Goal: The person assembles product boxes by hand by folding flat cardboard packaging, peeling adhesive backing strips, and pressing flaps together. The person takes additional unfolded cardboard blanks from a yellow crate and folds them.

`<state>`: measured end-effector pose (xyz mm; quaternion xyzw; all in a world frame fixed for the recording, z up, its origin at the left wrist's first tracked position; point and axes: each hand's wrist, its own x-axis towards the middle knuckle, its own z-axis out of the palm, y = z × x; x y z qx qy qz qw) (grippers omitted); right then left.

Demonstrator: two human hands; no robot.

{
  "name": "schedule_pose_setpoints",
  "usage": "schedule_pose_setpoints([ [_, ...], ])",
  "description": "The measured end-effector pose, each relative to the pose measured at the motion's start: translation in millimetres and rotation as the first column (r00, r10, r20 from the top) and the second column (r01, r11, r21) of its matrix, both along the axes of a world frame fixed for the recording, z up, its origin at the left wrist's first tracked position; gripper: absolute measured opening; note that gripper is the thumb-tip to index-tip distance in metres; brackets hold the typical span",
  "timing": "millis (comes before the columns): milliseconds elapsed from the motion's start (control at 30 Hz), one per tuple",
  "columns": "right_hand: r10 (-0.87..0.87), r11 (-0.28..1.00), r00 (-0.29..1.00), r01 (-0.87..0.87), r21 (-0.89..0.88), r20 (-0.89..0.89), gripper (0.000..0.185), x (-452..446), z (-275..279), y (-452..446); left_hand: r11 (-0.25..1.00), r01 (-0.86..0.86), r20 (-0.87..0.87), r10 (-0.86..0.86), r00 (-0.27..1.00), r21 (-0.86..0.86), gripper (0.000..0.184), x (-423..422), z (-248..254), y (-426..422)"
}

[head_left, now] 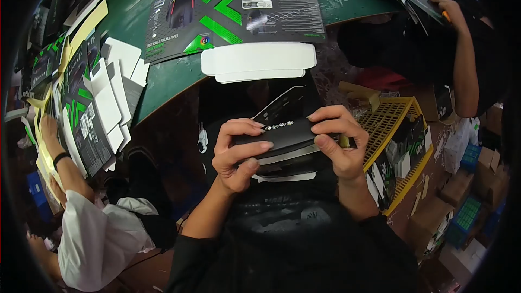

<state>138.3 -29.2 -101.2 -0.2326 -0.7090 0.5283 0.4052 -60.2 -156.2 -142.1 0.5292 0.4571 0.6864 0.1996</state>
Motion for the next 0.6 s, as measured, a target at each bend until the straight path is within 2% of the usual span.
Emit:
schedule_pose_setpoints([
  [100,0.032,0.996,0.999,-0.034,-0.077,-0.026,0.012,4.7,-1.3,-2.9,0.999,0.006,-0.053,-0.004,0.999,0.044,0.042,0.3,-5.4,-1.9],
  [200,0.036,0.996,0.999,-0.039,-0.084,-0.037,0.013,10.0,-4.5,-3.7,0.995,-0.062,-0.064,0.067,0.996,0.072,0.042,6.8,-10.3,-1.2],
  [367,0.061,0.998,0.996,-0.062,-0.016,-0.062,0.025,15.3,-2.4,-8.3,0.979,-0.111,0.053,0.103,0.993,0.174,0.025,15.6,-10.2,0.9],
  [467,0.067,0.998,0.994,-0.067,0.001,-0.090,0.033,16.9,-8.3,-12.4,0.969,-0.109,0.044,0.102,0.994,0.220,0.023,15.5,-19.4,-3.3],
  [600,0.023,0.999,0.995,-0.020,0.028,-0.093,0.038,22.6,-17.1,-17.7,0.978,-0.066,0.053,0.056,0.997,0.197,0.022,15.6,-14.9,-6.4],
])
